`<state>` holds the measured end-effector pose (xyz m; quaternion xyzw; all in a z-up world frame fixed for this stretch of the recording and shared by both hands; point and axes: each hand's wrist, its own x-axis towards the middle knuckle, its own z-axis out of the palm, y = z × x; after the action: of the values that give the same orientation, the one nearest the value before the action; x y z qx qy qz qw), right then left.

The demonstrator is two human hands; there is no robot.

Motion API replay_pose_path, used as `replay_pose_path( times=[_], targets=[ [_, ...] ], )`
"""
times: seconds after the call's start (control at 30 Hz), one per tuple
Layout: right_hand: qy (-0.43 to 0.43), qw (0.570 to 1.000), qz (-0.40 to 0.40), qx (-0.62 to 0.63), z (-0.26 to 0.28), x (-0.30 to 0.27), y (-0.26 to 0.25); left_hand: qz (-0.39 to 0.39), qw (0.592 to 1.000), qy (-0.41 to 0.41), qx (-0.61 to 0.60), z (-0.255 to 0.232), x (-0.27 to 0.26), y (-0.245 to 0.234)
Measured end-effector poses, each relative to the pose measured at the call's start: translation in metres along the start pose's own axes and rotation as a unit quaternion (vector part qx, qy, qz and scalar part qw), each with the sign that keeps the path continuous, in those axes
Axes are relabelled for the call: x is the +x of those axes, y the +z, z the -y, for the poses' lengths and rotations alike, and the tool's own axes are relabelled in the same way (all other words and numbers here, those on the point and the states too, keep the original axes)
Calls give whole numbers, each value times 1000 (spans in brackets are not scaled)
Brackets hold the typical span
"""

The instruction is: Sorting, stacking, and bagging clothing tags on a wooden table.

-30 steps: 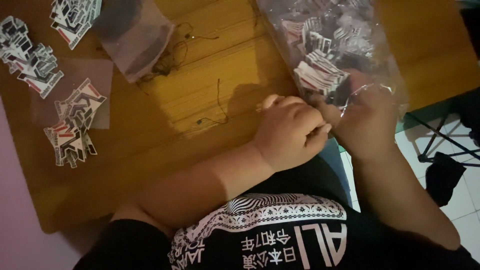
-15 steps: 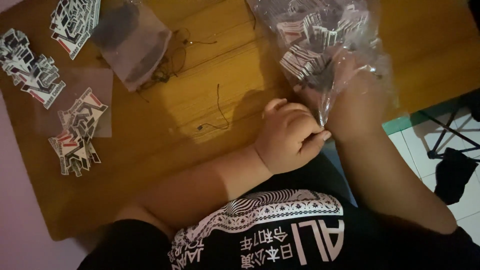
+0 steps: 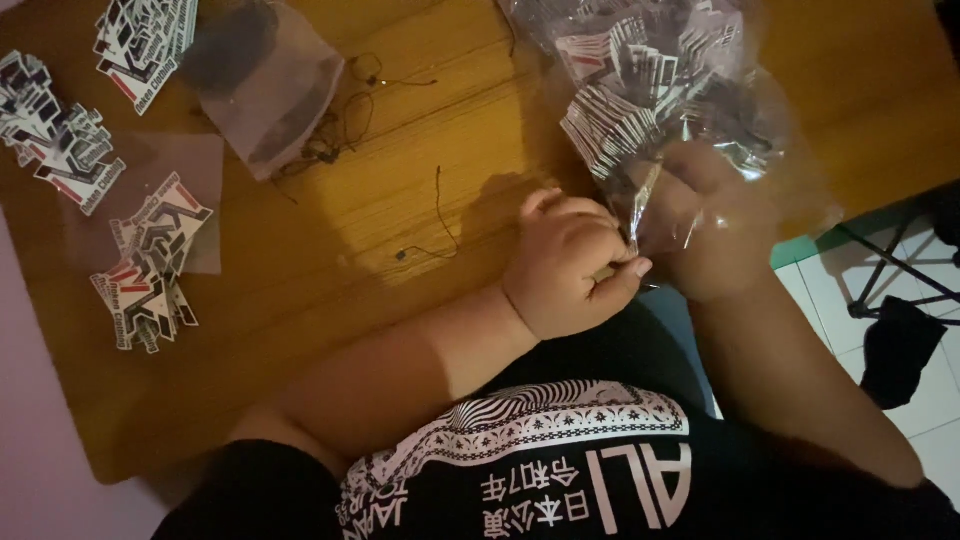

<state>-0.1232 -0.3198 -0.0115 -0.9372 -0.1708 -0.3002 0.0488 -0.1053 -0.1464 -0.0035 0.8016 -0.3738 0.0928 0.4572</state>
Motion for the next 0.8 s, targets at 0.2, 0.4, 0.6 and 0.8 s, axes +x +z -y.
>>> replay_pose_path(
  times=[0.2, 0.4, 0.6, 0.8],
  targets=[
    [6, 947, 44, 317, -35, -41, 64, -114, 990, 74, -40, 14, -8, 19],
    [31, 976, 27, 216, -29, -38, 59, -128, 989, 70, -24, 24, -12, 29],
    [58, 992, 8, 110, -21, -35, 47, -96, 994, 40, -30, 27, -14, 28],
    [81, 997, -11, 3, -12, -31, 33, -80, 995, 44, -49, 31, -11, 25]
  ],
)
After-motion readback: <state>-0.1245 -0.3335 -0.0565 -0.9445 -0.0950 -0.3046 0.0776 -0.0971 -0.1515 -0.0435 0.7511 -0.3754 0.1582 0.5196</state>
